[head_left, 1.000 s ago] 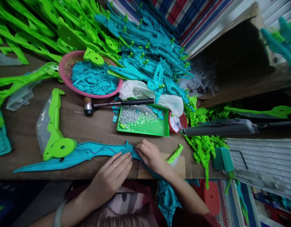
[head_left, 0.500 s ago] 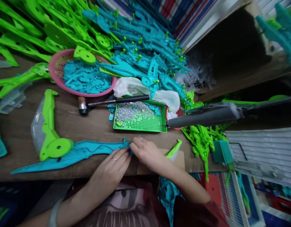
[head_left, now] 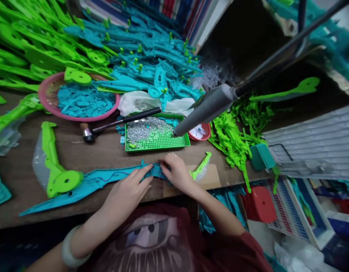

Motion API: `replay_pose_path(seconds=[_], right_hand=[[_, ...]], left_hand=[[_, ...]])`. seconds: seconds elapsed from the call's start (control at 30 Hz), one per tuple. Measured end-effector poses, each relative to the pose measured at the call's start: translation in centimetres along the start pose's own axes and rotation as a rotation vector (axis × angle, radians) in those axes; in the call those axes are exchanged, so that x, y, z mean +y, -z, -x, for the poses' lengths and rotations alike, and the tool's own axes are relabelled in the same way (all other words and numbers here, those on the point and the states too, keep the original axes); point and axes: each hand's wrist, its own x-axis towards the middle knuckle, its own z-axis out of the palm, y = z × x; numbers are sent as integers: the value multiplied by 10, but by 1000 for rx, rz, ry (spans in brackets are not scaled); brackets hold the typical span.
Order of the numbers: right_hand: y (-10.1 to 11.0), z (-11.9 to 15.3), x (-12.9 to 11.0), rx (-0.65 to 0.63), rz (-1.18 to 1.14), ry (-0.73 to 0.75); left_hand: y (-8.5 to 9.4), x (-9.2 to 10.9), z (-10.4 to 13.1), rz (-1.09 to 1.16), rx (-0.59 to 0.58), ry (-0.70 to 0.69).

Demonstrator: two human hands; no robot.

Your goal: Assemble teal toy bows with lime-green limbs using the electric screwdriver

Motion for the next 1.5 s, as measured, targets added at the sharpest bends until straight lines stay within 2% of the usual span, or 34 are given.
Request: replay_pose_path(seconds=[0.17,0.27,0.33,0.43,0.57,0.7,0.83,0.9,0.97,1.07,1.17,1.27,1.37,1.5], right_hand=[[-2,24,-19,75,223,-28],[-11,31,-25,118,282,44],[-18,33,-24,162,291,95],[-21,41,-15,214,169,199],[-6,60,2,168,83,302],[17,68,11,52,225,282],[35,69,16,-105,377,325],[41,71,18,-107,410,360],[43,73,18,-75,329,392],[34,69,9,-15,188,341],[10,54,-6,25,282,232],[-11,39,-12,59,353,232],[-13,36,-2,87,118,254],[3,40,16,110,-294,198]], left_hand=[[3,0,-1,-20,-20,-27],[3,-1,-1,-3,-49,-37],[5,-2,-2,9,-79,-48],[9,-2,-6,-1,-145,-35],[13,3,-19,-140,-217,-65],[15,9,-36,-296,-306,-122],[13,8,-47,-378,-332,-168],[12,5,-49,-366,-331,-193],[10,1,-50,-346,-335,-217],[8,-2,-52,-320,-339,-247],[6,-4,-54,-308,-323,-261],[6,-5,-55,-307,-296,-269],[9,-7,-53,-300,-277,-296],[10,-9,-45,-281,-227,-326]])
